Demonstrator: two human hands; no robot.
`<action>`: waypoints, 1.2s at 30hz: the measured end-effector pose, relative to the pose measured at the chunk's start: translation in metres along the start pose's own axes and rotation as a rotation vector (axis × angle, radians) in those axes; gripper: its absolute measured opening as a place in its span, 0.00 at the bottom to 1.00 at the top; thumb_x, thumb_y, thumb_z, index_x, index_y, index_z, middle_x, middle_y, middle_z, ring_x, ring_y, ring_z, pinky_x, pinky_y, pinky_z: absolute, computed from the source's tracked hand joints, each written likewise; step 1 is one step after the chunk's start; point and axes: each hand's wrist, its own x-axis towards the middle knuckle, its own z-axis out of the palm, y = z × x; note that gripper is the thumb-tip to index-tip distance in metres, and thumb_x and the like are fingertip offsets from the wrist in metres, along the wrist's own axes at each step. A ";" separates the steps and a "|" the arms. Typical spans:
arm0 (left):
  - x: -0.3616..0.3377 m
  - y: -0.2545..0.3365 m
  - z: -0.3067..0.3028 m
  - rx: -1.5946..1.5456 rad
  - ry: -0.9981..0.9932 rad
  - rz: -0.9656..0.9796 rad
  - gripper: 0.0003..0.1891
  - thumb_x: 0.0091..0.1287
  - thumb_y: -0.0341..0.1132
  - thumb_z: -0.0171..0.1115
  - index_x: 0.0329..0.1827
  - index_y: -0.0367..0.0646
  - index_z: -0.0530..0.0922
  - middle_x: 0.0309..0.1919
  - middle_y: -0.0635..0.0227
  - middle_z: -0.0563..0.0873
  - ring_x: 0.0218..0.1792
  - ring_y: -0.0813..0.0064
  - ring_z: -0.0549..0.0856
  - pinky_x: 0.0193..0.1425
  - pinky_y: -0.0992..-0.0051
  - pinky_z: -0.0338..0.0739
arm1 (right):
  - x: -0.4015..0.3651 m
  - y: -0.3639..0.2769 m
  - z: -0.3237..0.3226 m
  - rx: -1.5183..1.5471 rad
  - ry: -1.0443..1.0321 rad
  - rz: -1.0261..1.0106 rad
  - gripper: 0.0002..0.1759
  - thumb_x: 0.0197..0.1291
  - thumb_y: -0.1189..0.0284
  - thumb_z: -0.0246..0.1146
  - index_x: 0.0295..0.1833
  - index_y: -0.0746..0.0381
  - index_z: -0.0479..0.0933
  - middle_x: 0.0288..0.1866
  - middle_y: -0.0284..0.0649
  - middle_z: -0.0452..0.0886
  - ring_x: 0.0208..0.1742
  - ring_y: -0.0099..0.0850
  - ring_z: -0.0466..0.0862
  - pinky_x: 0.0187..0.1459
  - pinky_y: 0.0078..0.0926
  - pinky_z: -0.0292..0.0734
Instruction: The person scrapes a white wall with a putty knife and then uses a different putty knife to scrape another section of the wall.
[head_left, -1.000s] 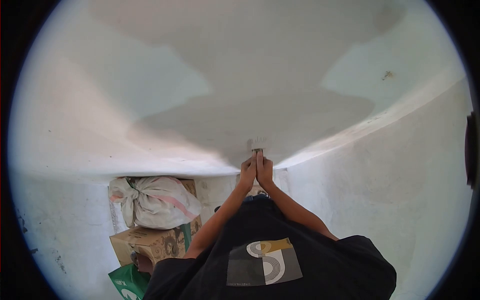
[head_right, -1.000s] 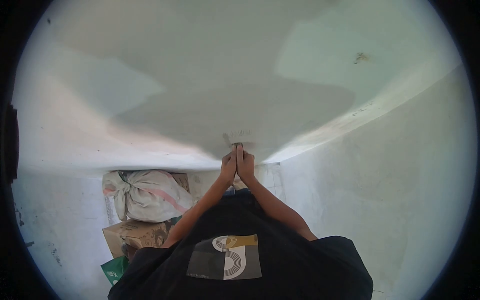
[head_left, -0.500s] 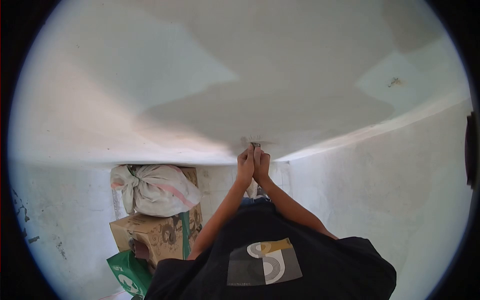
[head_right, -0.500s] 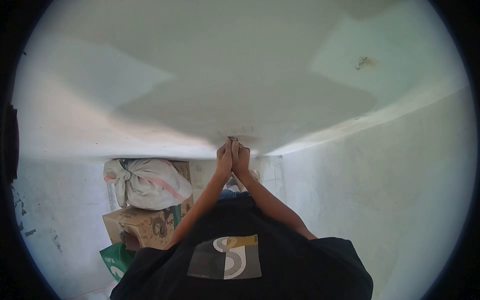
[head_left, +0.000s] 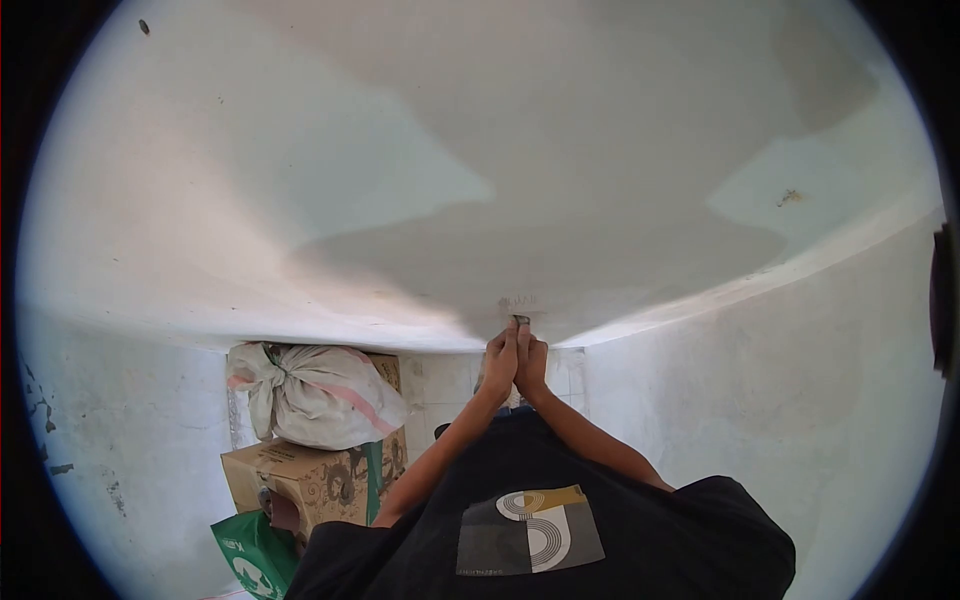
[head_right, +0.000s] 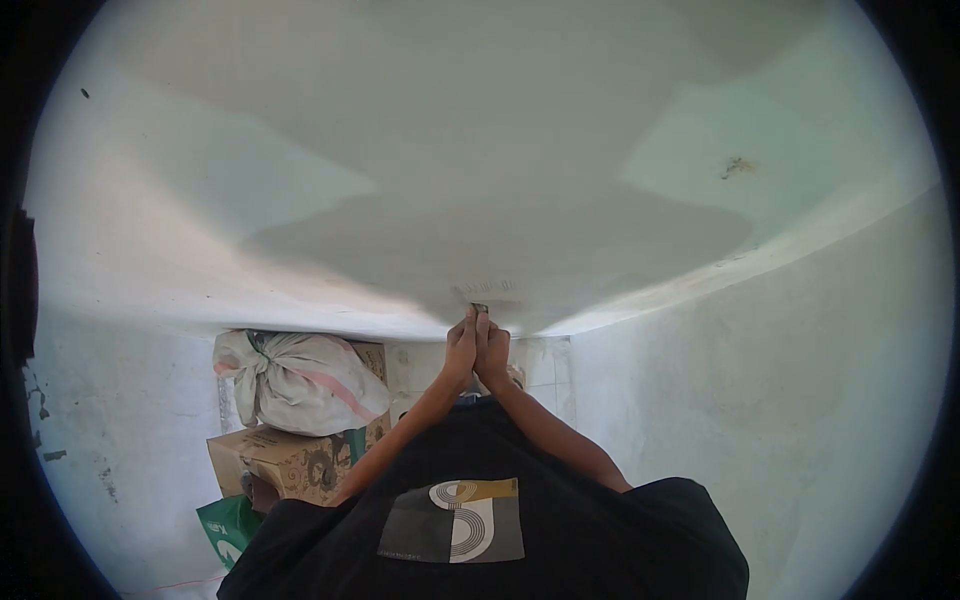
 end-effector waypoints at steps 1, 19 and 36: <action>0.002 0.004 0.000 -0.005 0.000 -0.006 0.25 0.78 0.50 0.46 0.37 0.36 0.82 0.28 0.72 0.82 0.34 0.80 0.78 0.41 0.78 0.74 | 0.004 -0.001 -0.001 0.000 0.007 -0.038 0.30 0.73 0.56 0.48 0.30 0.71 0.78 0.16 0.52 0.76 0.19 0.35 0.79 0.23 0.37 0.69; -0.001 0.005 -0.004 -0.134 -0.061 0.041 0.22 0.79 0.46 0.46 0.44 0.36 0.81 0.35 0.71 0.83 0.38 0.81 0.79 0.45 0.79 0.75 | 0.005 -0.032 -0.003 0.004 0.063 0.002 0.28 0.71 0.58 0.53 0.29 0.74 0.78 0.14 0.47 0.72 0.20 0.24 0.74 0.23 0.33 0.67; -0.014 0.043 0.005 -0.197 -0.108 0.043 0.21 0.79 0.45 0.45 0.41 0.37 0.80 0.36 0.70 0.82 0.39 0.80 0.80 0.46 0.78 0.76 | -0.007 -0.058 -0.007 -0.058 0.077 -0.025 0.29 0.71 0.57 0.52 0.27 0.73 0.76 0.18 0.55 0.76 0.20 0.32 0.79 0.23 0.36 0.68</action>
